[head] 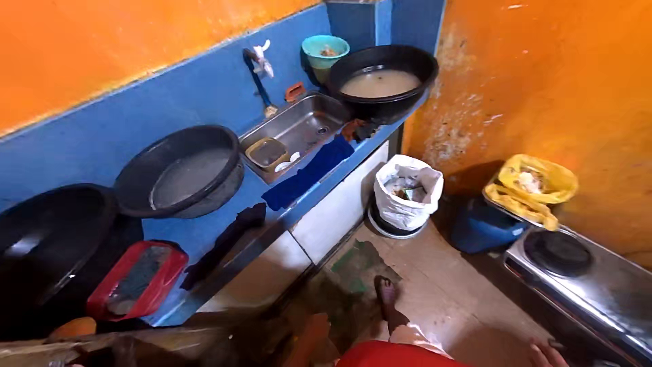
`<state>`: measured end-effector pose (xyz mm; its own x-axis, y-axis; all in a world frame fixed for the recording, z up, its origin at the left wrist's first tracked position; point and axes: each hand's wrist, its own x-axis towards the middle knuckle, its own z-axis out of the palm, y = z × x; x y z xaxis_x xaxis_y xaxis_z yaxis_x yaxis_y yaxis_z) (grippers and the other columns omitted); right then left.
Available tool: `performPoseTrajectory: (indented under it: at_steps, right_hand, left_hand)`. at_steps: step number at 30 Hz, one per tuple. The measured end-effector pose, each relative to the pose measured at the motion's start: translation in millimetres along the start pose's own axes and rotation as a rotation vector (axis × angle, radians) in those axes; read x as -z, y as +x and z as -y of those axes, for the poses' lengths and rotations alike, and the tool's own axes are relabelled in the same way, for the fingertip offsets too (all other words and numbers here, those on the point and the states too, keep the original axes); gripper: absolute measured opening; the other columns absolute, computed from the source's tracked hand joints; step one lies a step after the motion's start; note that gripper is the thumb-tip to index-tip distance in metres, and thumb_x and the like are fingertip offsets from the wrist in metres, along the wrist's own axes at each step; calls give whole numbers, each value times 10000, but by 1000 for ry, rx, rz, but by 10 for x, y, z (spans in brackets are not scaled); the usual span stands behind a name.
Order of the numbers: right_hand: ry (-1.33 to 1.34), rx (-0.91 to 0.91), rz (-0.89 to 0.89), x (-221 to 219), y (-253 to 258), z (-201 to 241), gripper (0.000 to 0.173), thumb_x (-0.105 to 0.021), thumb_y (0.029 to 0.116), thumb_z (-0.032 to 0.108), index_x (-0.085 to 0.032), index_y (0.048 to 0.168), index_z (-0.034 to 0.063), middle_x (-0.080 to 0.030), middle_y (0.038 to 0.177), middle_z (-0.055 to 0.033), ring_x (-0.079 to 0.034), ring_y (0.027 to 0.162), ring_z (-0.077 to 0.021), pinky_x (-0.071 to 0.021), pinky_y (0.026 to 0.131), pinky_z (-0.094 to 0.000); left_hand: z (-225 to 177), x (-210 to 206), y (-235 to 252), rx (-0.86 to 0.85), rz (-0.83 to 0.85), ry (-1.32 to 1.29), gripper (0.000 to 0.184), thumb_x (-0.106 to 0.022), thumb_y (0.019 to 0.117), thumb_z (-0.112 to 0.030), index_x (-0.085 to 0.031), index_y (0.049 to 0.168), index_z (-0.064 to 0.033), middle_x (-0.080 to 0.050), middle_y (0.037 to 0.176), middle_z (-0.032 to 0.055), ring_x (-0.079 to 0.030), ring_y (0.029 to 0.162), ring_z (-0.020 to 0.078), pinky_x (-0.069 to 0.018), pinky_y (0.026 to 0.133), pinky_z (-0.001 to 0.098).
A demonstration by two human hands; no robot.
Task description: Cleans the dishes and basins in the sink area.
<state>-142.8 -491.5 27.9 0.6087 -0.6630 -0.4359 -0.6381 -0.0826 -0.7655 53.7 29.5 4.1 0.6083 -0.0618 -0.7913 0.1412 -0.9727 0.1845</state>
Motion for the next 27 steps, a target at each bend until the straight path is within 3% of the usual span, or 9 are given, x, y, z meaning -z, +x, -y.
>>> performPoseTrajectory:
  at_steps: [3, 5, 7, 10, 14, 17, 20, 23, 27]
  right_hand:
    - [-16, 76, 101, -704, 734, 788, 385, -519, 1069, 138, -530, 1385, -82, -623, 1299, -284, -669, 1098, -330, -543, 970, -487]
    - [-52, 176, 164, -1326, 1188, 1507, 346, -527, 1067, 101, -552, 1356, -90, -635, 1273, -292, -668, 1095, -360, -534, 976, -510]
    - [-188, 365, 251, -1922, 1515, 2364, 328, -531, 1073, 120, -593, 1329, -75, -663, 1261, -278, -676, 1135, -370, -524, 1019, -529]
    - [-351, 832, 287, -2644, 1788, 3777, 317, -539, 1048, 113, -650, 1305, -35, -653, 1307, -256, -627, 1240, -385, -483, 1091, -527]
    - [-376, 1388, 107, -3163, 2280, 5422, 350, -635, 997, 167, -662, 1288, -25, -596, 1367, -308, -519, 1330, -508, -388, 1136, -637]
    - [-463, 1516, 46, -3338, 2773, 6382, 501, -674, 986, 337, -618, 1353, 1, -579, 1386, -309, -508, 1327, -525, -378, 1114, -667]
    - [-735, 1404, 205, -3453, 3275, 6975, 638, -707, 938, 499, -640, 1304, -20, -565, 1374, -333, -478, 1333, -555, -350, 1098, -719]
    - [-914, 1293, 368, -3585, 3491, 7061, 604, -657, 971, 495, -677, 1199, -64, -561, 1371, -332, -484, 1319, -562, -385, 1054, -738]
    - [-925, 1233, 381, -3568, 3435, 7041, 572, -674, 971, 442, -661, 1209, -78, -599, 1306, -330, -583, 1200, -554, -467, 951, -740]
  left_hand:
    - [-31, 355, 136, 26, -25, -19, 442, -485, 1094, -299, -571, 1441, -39, -578, 1454, 210, -533, 1379, 366, -410, 1157, 545]
    - [-89, 611, 268, 48, -108, -64, 431, -489, 1092, -294, -585, 1428, -40, -609, 1409, 224, -570, 1335, 383, -439, 1124, 568]
    - [-123, 920, 404, 67, -185, -123, 417, -492, 1086, -293, -601, 1414, -60, -655, 1335, 225, -623, 1262, 388, -478, 1075, 591]
    - [-329, 1655, 530, 79, -304, -180, 471, -448, 1106, -325, -512, 1518, -108, -648, 1377, 185, -629, 1271, 358, -478, 1089, 566]
    - [-668, 2660, 548, -84, -791, -419, 417, -526, 1074, -203, -580, 1432, 3, -714, 1197, 252, -710, 1083, 409, -539, 973, 592]
    - [-813, 3319, 663, -196, -1051, -488, 386, -545, 1058, -169, -614, 1367, 53, -730, 1148, 246, -739, 1010, 364, -586, 911, 531]
    - [-927, 4092, 939, -227, -1044, -432, 377, -537, 1065, -176, -630, 1343, 62, -715, 1191, 255, -709, 1103, 382, -550, 985, 536]
    - [-958, 4850, 1682, -353, -1037, -324, 334, -577, 1042, -169, -671, 1295, 28, -703, 1204, 245, -683, 1126, 402, -527, 992, 578]
    - [-1289, 5866, 2800, -352, -706, -168, 394, -631, 1012, -198, -637, 1381, -61, -596, 1399, 239, -536, 1335, 423, -418, 1121, 586]
